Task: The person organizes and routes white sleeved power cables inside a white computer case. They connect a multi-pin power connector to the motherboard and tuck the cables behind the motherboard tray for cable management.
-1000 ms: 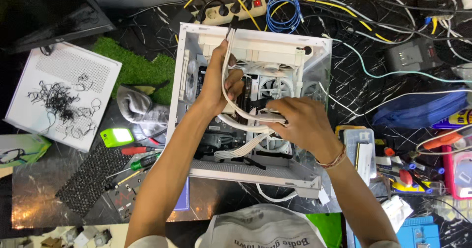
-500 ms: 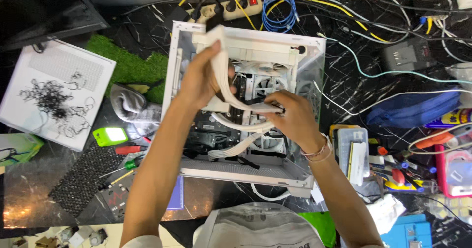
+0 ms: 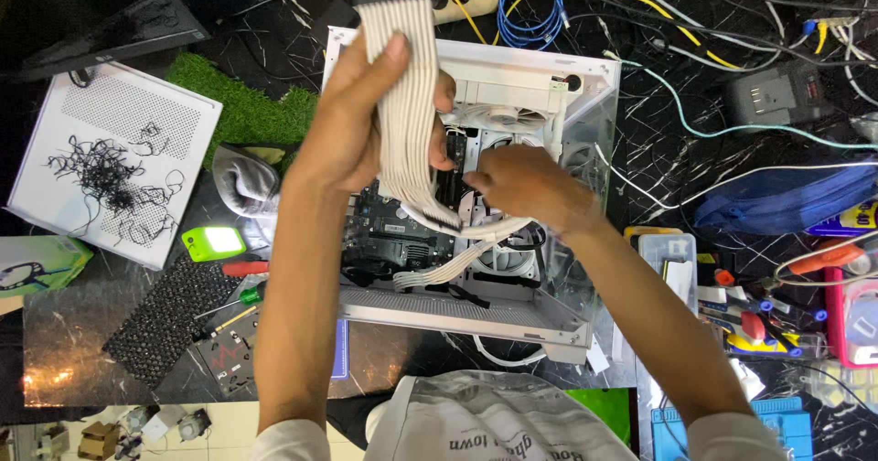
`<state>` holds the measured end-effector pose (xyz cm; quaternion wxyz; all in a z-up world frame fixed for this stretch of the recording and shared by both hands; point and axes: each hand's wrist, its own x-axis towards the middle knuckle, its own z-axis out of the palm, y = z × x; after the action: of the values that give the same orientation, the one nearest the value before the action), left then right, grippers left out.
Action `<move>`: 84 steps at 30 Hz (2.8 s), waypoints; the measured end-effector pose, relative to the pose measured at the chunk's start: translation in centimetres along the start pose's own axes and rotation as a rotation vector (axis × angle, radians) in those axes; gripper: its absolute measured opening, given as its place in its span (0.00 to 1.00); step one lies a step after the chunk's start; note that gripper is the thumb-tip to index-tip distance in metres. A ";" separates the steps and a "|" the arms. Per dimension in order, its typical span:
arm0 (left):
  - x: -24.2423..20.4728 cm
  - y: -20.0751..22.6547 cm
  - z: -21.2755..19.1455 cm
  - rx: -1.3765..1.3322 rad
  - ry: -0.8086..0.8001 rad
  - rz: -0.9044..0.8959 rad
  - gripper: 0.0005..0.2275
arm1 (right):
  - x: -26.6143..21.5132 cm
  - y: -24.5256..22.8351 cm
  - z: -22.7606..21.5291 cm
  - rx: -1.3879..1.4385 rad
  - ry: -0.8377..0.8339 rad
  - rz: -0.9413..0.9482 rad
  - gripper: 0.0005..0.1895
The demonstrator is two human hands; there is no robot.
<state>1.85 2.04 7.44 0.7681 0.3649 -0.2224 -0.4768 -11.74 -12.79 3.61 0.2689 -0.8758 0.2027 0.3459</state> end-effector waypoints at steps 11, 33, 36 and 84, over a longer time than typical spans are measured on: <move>-0.5 -0.5 -0.8 0.436 0.271 -0.551 0.47 | 9.4 0.9 3.7 -0.036 -0.130 -0.144 0.29; 0.8 -3.0 -6.1 0.427 0.106 -0.676 0.40 | 21.6 7.9 14.5 -0.121 0.045 0.152 0.43; 1.0 -3.2 -6.5 0.429 0.090 -0.697 0.40 | 20.0 6.2 13.6 -0.040 0.112 0.071 0.38; 1.2 -4.6 -5.3 0.508 -0.281 -0.621 0.31 | 3.7 8.6 5.9 1.117 0.531 -0.274 0.17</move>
<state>3.44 1.52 0.46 0.4358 0.5238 -0.3147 -0.6608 -16.84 -16.43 -5.51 0.6680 -0.6772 0.2983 -0.0788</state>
